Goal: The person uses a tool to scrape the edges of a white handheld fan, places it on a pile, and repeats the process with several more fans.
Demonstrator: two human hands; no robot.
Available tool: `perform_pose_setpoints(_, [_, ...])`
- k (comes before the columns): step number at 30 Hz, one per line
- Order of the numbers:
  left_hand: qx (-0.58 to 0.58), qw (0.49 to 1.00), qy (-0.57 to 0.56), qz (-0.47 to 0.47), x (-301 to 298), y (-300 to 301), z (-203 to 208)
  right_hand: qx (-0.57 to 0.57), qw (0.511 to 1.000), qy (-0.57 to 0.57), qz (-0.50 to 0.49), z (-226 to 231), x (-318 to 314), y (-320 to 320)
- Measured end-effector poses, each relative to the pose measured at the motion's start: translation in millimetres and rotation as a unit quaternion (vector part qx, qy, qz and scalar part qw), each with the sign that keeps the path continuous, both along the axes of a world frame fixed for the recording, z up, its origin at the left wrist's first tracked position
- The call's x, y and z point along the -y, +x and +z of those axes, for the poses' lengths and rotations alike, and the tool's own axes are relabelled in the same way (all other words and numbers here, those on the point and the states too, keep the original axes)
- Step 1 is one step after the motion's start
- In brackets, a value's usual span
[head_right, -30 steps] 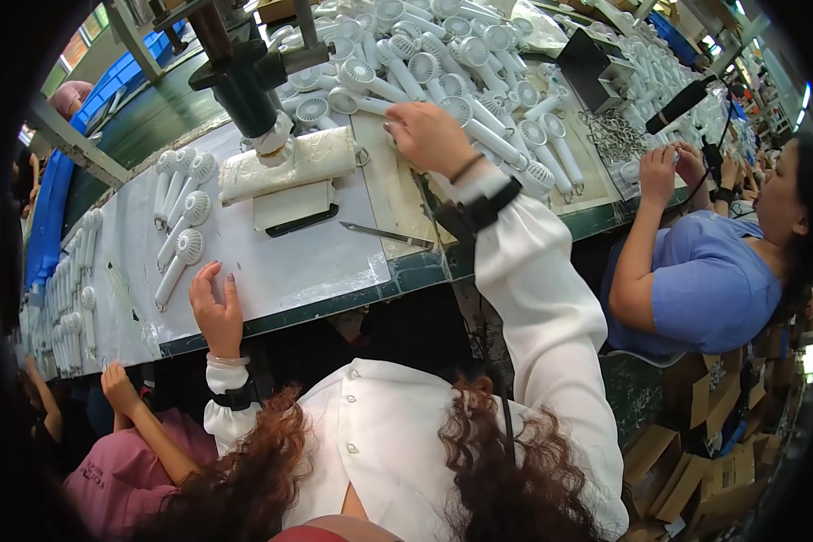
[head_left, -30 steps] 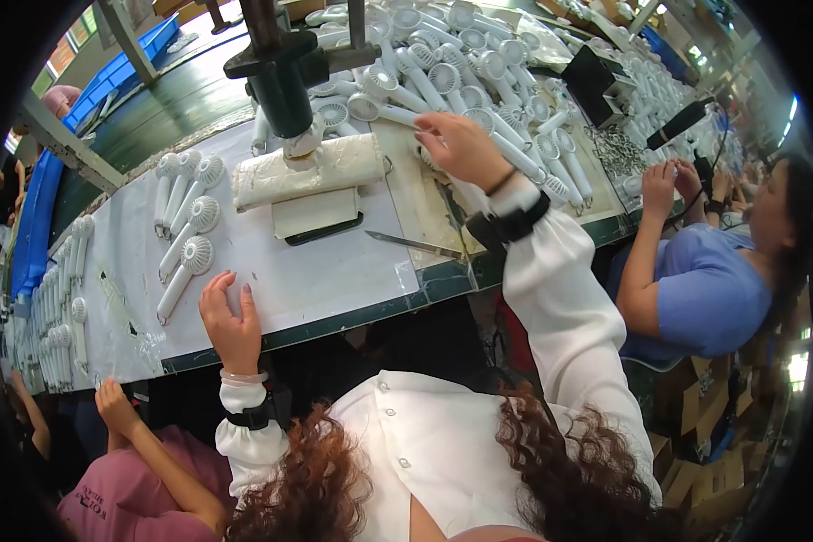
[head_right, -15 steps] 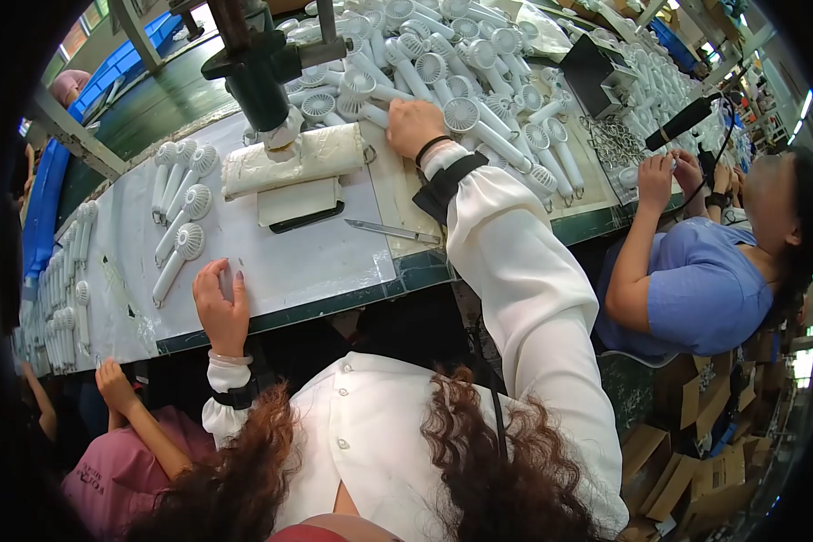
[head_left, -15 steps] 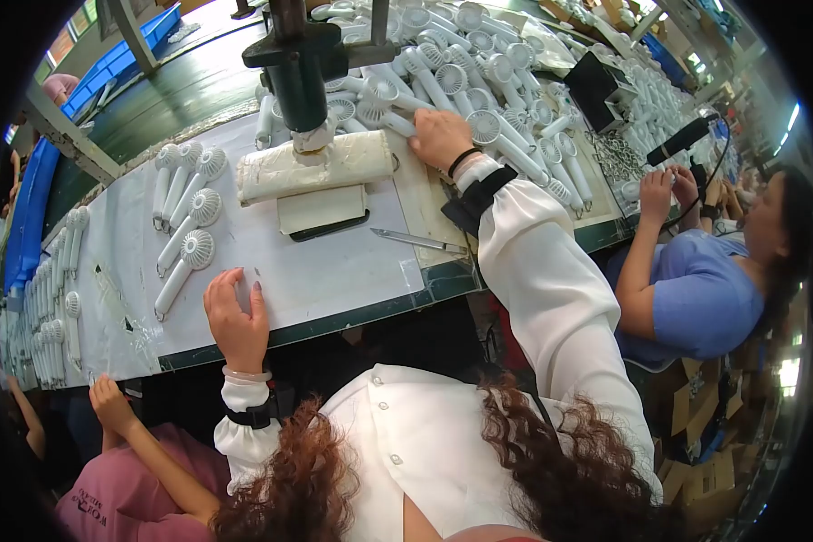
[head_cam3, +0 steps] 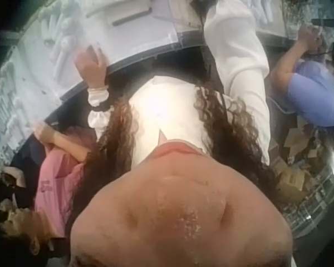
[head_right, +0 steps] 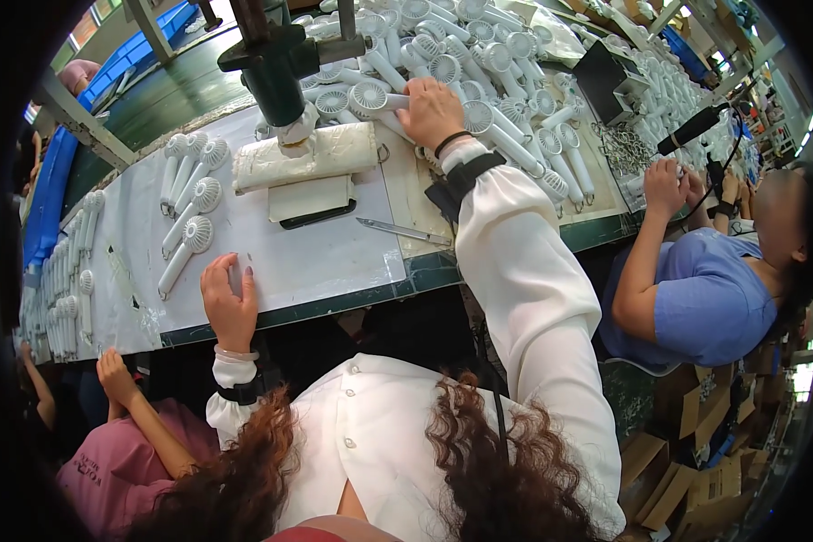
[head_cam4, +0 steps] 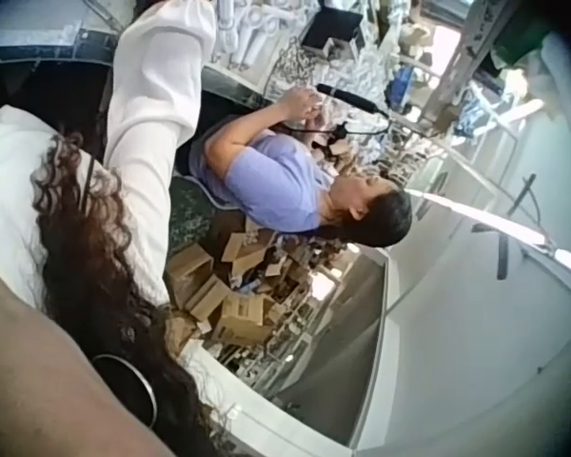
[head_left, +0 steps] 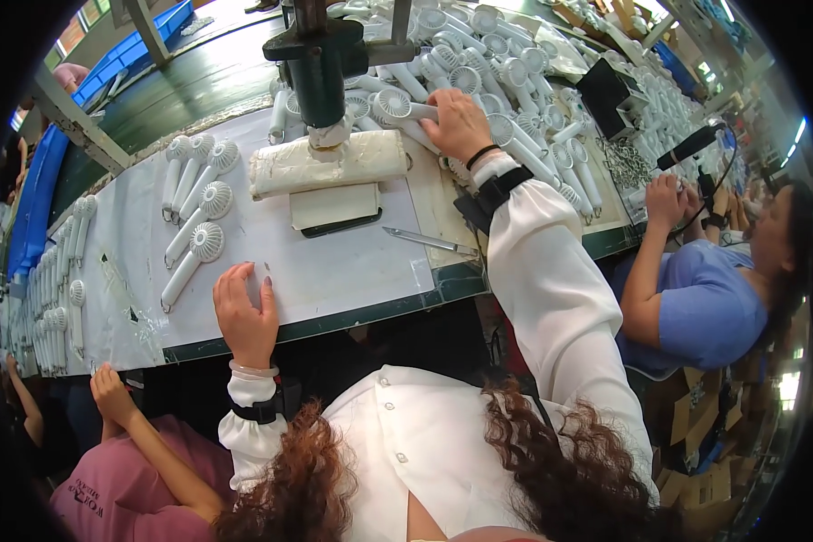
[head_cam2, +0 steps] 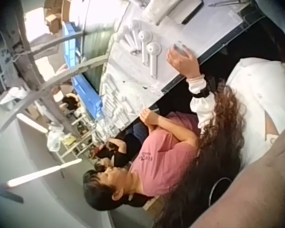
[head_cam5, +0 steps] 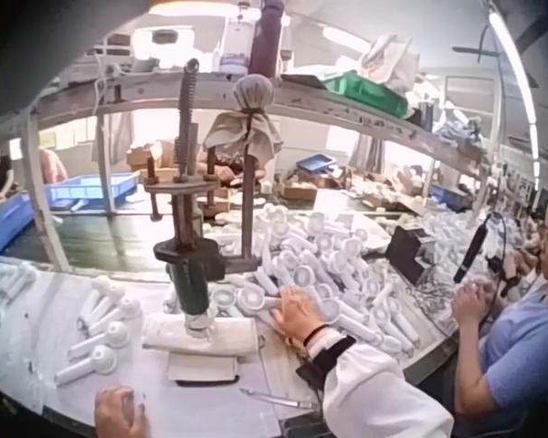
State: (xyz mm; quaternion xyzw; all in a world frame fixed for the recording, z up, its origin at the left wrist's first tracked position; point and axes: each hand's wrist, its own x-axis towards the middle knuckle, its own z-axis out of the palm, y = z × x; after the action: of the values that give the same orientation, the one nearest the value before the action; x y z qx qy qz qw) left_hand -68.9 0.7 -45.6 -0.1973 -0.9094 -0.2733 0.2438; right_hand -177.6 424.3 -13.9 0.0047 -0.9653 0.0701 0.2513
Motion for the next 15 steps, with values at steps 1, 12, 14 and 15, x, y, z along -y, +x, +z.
perform_pose_setpoints(1, [-0.001, 1.0, -0.001, 0.002, 1.0, 0.6, 0.0, -0.049, 0.999, -0.002, 0.023, 2.1, 0.9, -4.3])
perform_pose_setpoints(12, [0.02, 1.0, 0.013, 0.006, 0.9, 3.5, 4.0, 0.033, 0.953, -0.285, 0.096, -7.5, -17.1, -32.7])
perform_pose_setpoints(14, [0.014, 1.0, 0.008, 0.005, 0.0, 1.7, 2.3, 0.03, 0.94, -0.319, 0.118, -8.5, -22.0, -29.1])
perform_pose_setpoints(15, [0.012, 1.0, 0.006, 0.002, -1.6, 0.1, 1.7, 0.028, 0.913, -0.386, 0.128, -9.1, -25.0, -26.9])
